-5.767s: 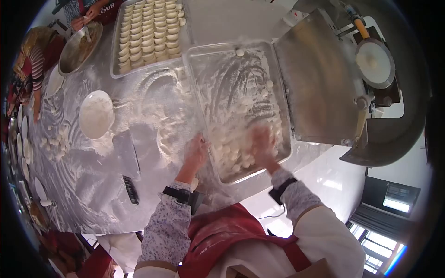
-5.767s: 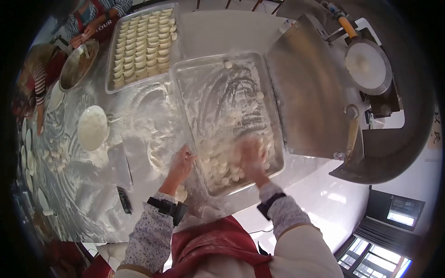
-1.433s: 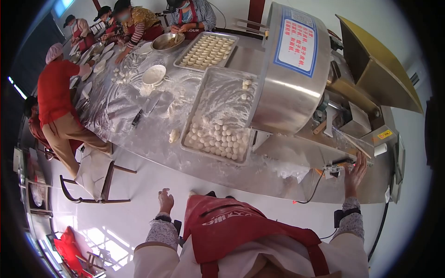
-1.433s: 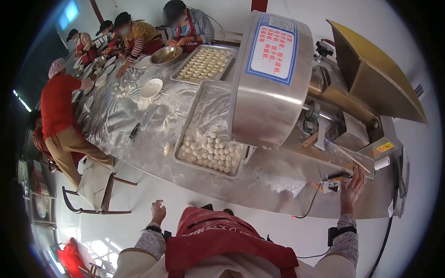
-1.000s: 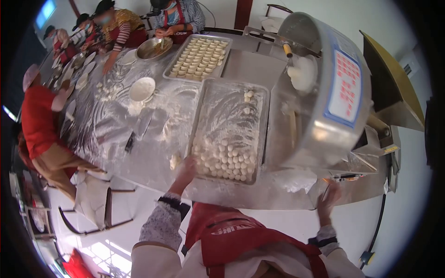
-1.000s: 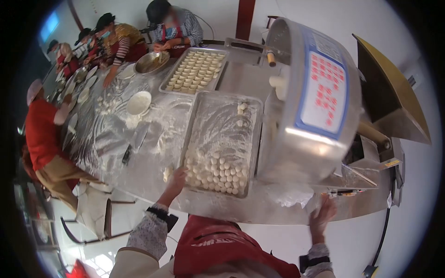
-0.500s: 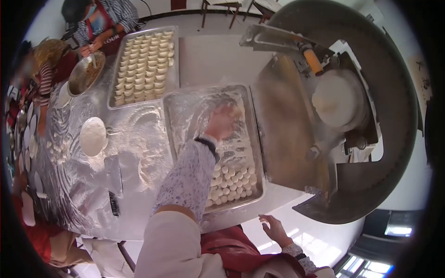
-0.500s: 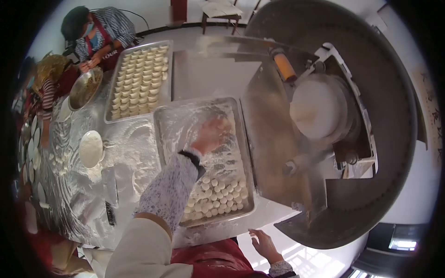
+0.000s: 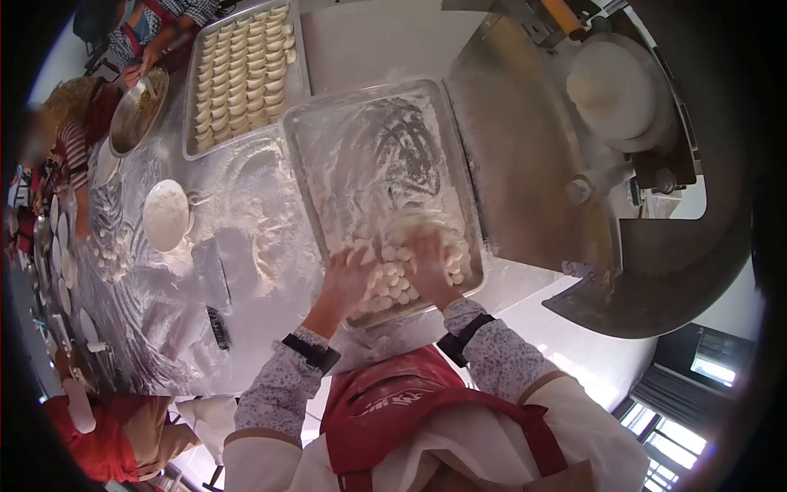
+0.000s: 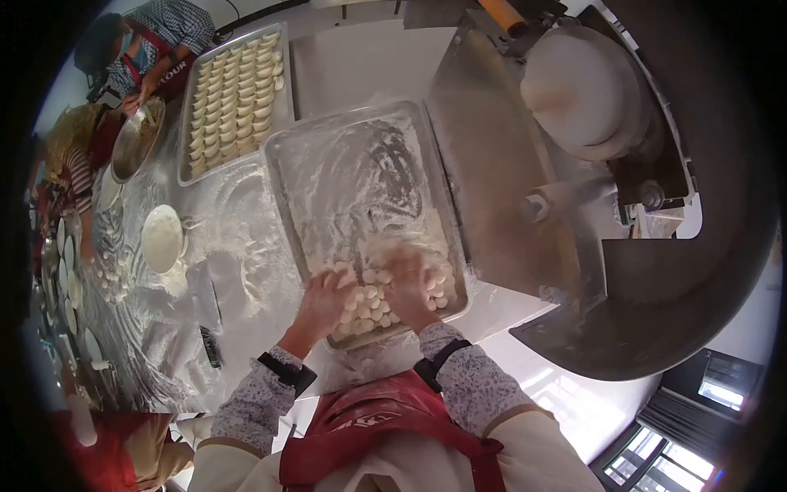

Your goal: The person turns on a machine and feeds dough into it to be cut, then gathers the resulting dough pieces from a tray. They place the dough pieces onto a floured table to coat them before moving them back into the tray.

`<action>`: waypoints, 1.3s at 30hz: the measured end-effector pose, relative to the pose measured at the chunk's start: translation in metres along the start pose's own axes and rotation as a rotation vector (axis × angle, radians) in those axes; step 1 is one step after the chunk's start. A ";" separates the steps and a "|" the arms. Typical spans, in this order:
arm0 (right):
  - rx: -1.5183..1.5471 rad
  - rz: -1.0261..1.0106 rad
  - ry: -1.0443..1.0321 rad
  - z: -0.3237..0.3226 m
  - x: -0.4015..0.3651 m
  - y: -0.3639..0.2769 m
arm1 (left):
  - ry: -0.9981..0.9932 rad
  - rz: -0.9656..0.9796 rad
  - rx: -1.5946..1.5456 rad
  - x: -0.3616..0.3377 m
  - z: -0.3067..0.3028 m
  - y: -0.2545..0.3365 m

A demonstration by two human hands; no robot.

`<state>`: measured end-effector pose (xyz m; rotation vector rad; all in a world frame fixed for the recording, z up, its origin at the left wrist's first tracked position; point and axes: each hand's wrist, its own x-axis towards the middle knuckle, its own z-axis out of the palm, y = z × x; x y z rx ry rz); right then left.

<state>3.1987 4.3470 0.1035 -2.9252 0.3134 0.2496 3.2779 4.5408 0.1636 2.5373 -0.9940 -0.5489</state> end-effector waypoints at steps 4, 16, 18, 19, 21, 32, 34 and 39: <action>0.142 -0.160 -0.090 -0.013 0.005 0.011 | -0.019 0.271 0.122 -0.026 0.014 -0.015; 0.248 0.016 0.180 -0.064 -0.037 0.057 | 0.387 0.055 0.224 0.045 -0.011 -0.034; 0.293 0.044 0.191 -0.059 -0.051 0.055 | 0.245 0.185 0.371 0.046 0.000 -0.033; 0.336 0.076 0.201 -0.055 -0.060 0.053 | 0.096 0.317 0.511 0.047 0.005 -0.035; 0.509 0.263 0.148 -0.047 -0.077 0.051 | 0.053 0.122 0.322 0.056 -0.012 -0.033; 1.160 0.309 -0.071 -0.022 -0.088 0.028 | 0.034 -0.229 -0.968 0.075 -0.006 -0.048; 1.521 0.363 -0.091 -0.034 -0.061 0.009 | -0.123 -0.263 -1.256 0.069 -0.011 -0.036; 0.865 0.089 0.000 -0.031 -0.010 -0.010 | 0.125 -0.054 -0.374 0.051 0.009 -0.025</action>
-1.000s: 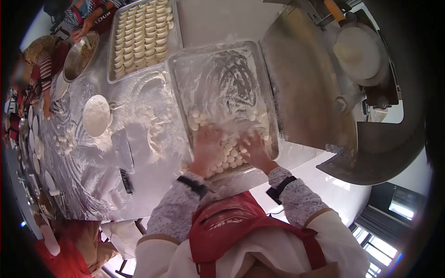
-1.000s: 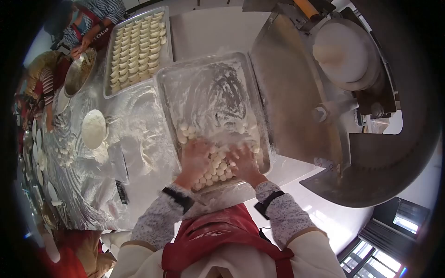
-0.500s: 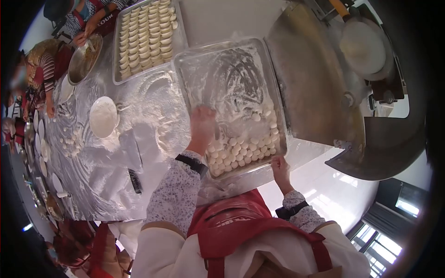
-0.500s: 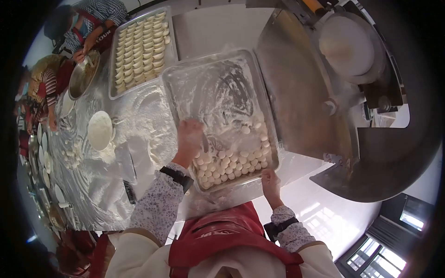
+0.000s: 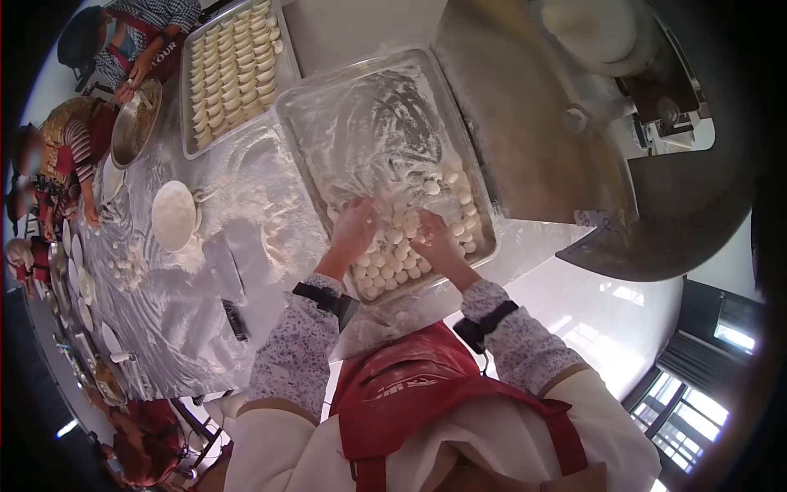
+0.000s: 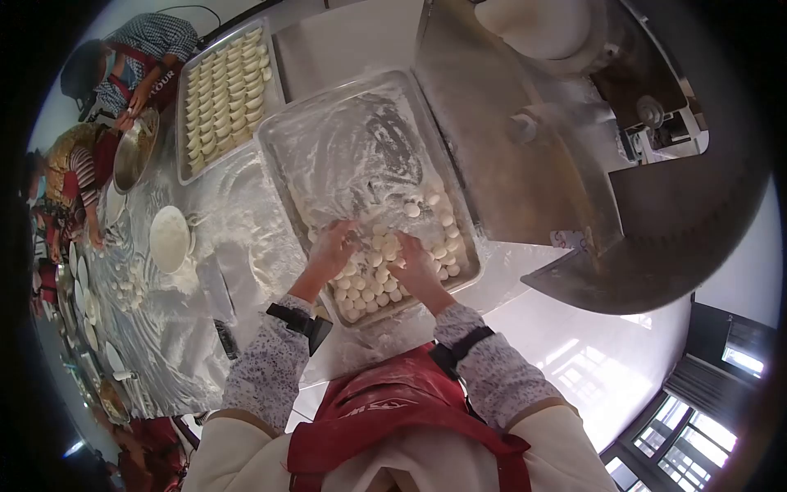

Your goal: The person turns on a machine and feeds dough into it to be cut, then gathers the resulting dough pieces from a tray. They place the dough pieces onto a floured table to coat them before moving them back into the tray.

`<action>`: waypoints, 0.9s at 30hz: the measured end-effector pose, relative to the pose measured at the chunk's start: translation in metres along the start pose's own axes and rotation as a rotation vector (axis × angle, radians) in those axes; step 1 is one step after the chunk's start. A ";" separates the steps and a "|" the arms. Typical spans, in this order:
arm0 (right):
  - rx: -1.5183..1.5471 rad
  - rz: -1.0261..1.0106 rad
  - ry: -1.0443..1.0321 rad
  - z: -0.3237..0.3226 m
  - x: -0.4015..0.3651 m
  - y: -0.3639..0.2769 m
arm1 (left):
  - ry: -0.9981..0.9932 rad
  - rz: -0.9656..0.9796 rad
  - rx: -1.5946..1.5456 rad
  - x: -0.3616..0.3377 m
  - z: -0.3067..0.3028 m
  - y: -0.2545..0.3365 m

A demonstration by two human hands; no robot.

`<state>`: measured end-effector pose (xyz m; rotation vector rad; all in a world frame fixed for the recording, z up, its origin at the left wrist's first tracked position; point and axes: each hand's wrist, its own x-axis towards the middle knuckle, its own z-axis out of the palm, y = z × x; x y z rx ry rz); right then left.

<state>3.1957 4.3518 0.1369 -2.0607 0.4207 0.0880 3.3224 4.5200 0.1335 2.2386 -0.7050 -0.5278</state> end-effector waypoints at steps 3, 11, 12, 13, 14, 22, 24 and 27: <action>-0.125 -0.084 0.036 0.019 0.011 0.015 | -0.050 0.003 -0.007 -0.006 0.014 0.015; 0.418 0.143 -0.011 0.017 0.003 0.031 | -0.225 -0.198 -0.657 -0.008 0.028 0.000; 0.611 0.203 0.000 0.016 0.000 0.029 | -0.236 -0.197 -0.779 -0.010 0.025 0.002; 0.611 0.199 0.002 0.016 -0.001 0.027 | -0.235 -0.192 -0.777 -0.011 0.028 0.001; 0.537 0.100 -0.006 0.015 -0.003 0.020 | -0.202 -0.077 -0.540 -0.013 0.033 0.000; 0.502 0.203 -0.050 0.006 -0.001 0.015 | -0.215 -0.435 -1.161 -0.024 0.018 0.014; 1.041 0.423 -0.036 0.002 0.001 0.013 | -0.150 -0.486 -1.516 -0.032 0.009 0.019; 1.390 0.451 -0.001 0.000 -0.001 0.005 | -0.140 -0.409 -1.538 -0.034 0.018 -0.006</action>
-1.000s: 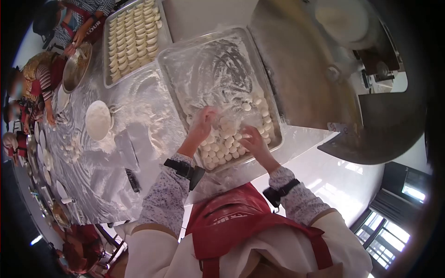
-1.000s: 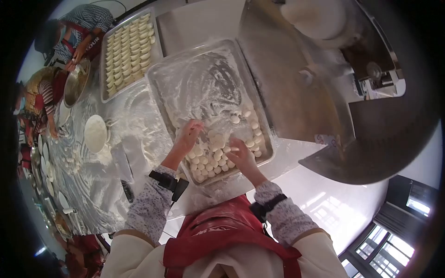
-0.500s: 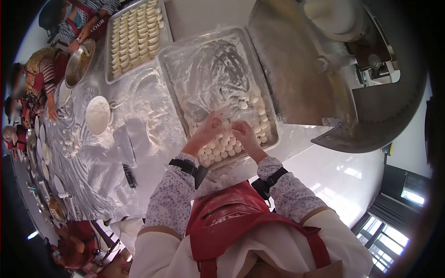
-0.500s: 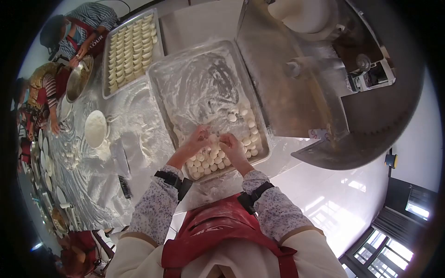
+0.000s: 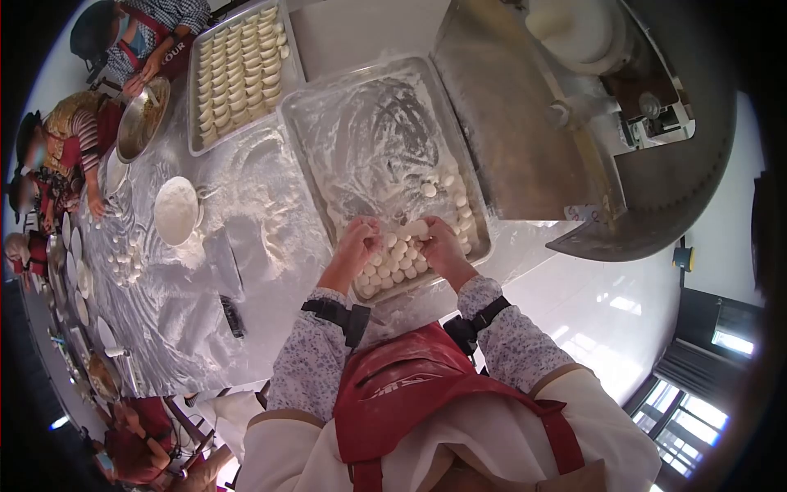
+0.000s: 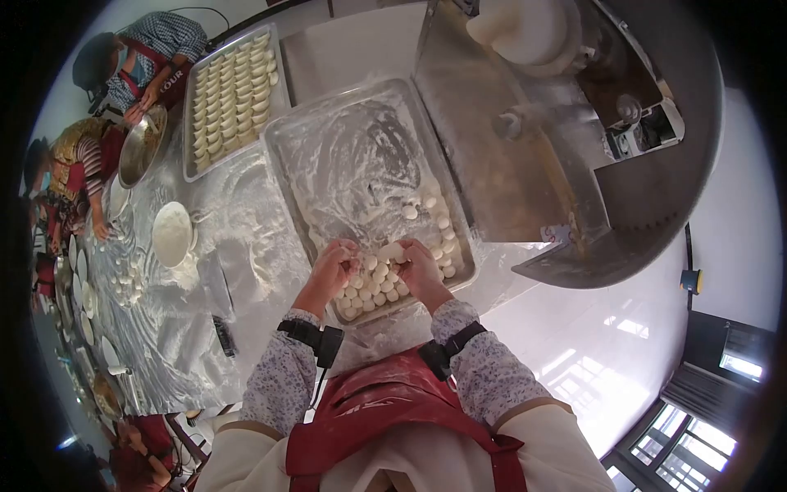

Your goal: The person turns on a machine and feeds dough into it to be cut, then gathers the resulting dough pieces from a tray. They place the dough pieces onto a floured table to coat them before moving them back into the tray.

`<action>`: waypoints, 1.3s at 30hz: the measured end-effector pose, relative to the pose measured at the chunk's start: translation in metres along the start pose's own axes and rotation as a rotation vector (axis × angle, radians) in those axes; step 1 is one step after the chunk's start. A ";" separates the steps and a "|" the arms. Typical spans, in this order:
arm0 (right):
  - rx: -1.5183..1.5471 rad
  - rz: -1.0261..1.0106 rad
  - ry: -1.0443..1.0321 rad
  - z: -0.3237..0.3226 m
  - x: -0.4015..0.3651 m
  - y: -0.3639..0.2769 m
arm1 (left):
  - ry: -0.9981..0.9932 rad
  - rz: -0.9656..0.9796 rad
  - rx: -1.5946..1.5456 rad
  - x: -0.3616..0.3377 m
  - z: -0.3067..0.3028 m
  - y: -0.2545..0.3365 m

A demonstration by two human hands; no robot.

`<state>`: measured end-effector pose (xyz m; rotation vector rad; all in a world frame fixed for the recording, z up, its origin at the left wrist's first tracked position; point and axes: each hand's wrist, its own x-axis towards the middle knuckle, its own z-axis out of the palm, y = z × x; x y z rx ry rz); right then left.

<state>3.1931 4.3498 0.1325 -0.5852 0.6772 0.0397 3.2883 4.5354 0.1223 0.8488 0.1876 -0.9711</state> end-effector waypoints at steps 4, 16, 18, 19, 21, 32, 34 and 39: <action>0.121 0.027 0.003 0.016 -0.006 -0.001 | 0.047 -0.138 0.421 -0.010 0.039 0.013; -0.208 -0.002 -0.107 0.018 -0.002 -0.015 | 0.044 0.020 0.092 -0.002 0.015 0.009; -0.058 0.032 -0.128 0.028 -0.005 -0.013 | 0.055 0.051 -0.039 -0.006 0.030 0.015; -0.059 0.034 -0.127 0.035 -0.005 -0.012 | 0.057 0.051 -0.041 -0.007 0.036 0.019; -0.141 0.077 -0.016 0.049 -0.006 -0.011 | 0.148 -0.078 0.084 -0.007 0.047 0.029; -0.334 -0.060 -0.066 0.022 -0.007 -0.024 | 0.157 0.037 -0.085 -0.003 0.036 0.026; -0.349 -0.090 0.031 0.030 -0.007 -0.024 | 0.125 -0.031 -0.071 -0.005 0.044 0.027; -0.778 -0.106 -0.097 0.042 0.003 -0.025 | -0.082 -0.130 0.071 0.002 0.045 0.011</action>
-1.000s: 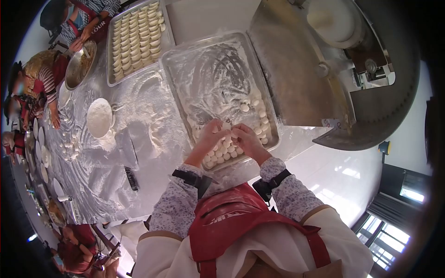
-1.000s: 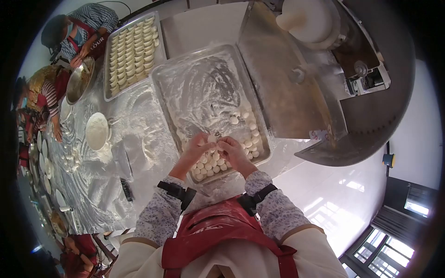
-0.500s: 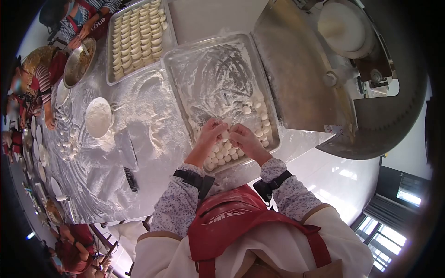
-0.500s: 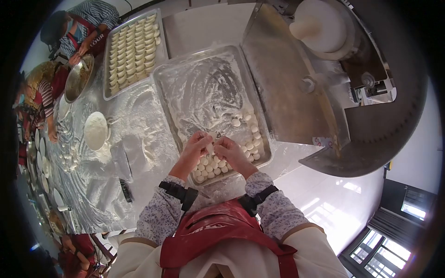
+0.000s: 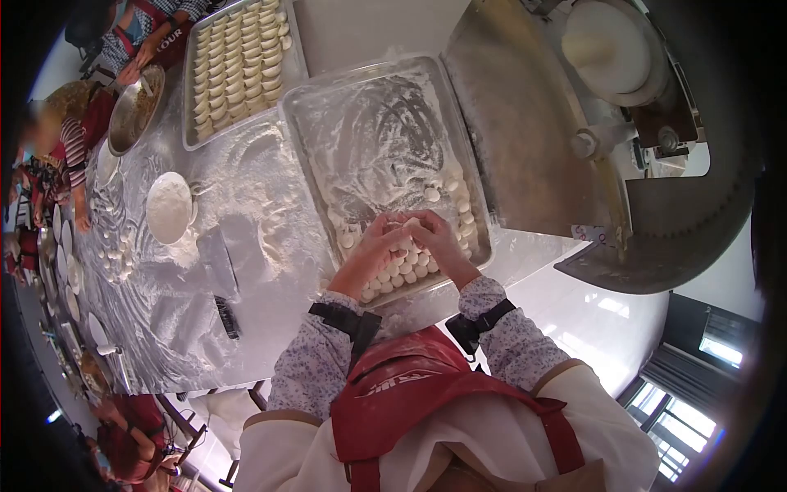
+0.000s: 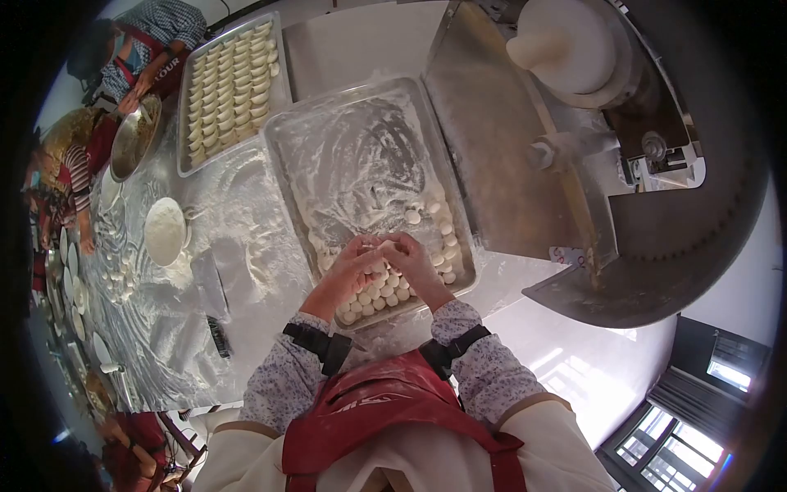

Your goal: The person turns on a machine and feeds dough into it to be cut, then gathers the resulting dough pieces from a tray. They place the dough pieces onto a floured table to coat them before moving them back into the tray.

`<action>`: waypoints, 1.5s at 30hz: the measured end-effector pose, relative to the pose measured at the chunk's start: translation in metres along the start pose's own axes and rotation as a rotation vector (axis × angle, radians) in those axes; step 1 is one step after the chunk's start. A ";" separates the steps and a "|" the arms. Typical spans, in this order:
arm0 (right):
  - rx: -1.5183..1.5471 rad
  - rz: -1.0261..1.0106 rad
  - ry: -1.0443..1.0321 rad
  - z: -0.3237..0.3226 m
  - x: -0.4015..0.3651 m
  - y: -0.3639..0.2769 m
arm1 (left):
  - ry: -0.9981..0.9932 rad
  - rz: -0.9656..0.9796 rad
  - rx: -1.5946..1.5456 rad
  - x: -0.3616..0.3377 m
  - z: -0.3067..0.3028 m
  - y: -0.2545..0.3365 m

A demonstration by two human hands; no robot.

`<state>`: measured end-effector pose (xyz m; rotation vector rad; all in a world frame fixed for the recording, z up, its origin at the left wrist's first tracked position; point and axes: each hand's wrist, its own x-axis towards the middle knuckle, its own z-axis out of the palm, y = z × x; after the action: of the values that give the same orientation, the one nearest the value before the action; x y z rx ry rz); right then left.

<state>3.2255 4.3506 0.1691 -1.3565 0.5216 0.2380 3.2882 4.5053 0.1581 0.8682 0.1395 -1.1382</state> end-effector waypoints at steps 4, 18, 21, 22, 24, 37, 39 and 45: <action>0.392 -0.078 0.322 -0.030 0.007 0.012 | 0.082 -0.042 0.092 -0.008 -0.015 -0.002; 0.073 -0.060 0.237 0.005 0.005 0.029 | -0.156 0.192 0.384 -0.022 -0.001 0.016; 0.349 0.012 0.198 -0.006 0.004 0.030 | 0.044 0.384 1.045 -0.027 -0.031 0.016; 0.350 0.024 0.183 -0.003 0.001 0.024 | 0.158 0.317 1.018 -0.036 -0.038 0.021; 0.097 -0.038 0.075 0.006 -0.008 0.014 | 0.342 0.339 0.801 -0.065 -0.051 0.031; -0.180 0.095 -0.463 0.096 -0.082 0.073 | 0.844 0.327 1.067 -0.147 -0.109 -0.104; -0.234 0.038 -0.442 0.116 -0.091 0.070 | 0.837 0.329 0.967 -0.168 -0.083 -0.087; -0.482 -0.211 -0.236 0.160 -0.070 0.101 | 0.582 0.280 0.515 -0.169 -0.095 -0.073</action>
<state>3.1544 4.5356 0.1354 -1.8093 0.1191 0.3600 3.1817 4.6823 0.1409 1.6147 0.1970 -0.6348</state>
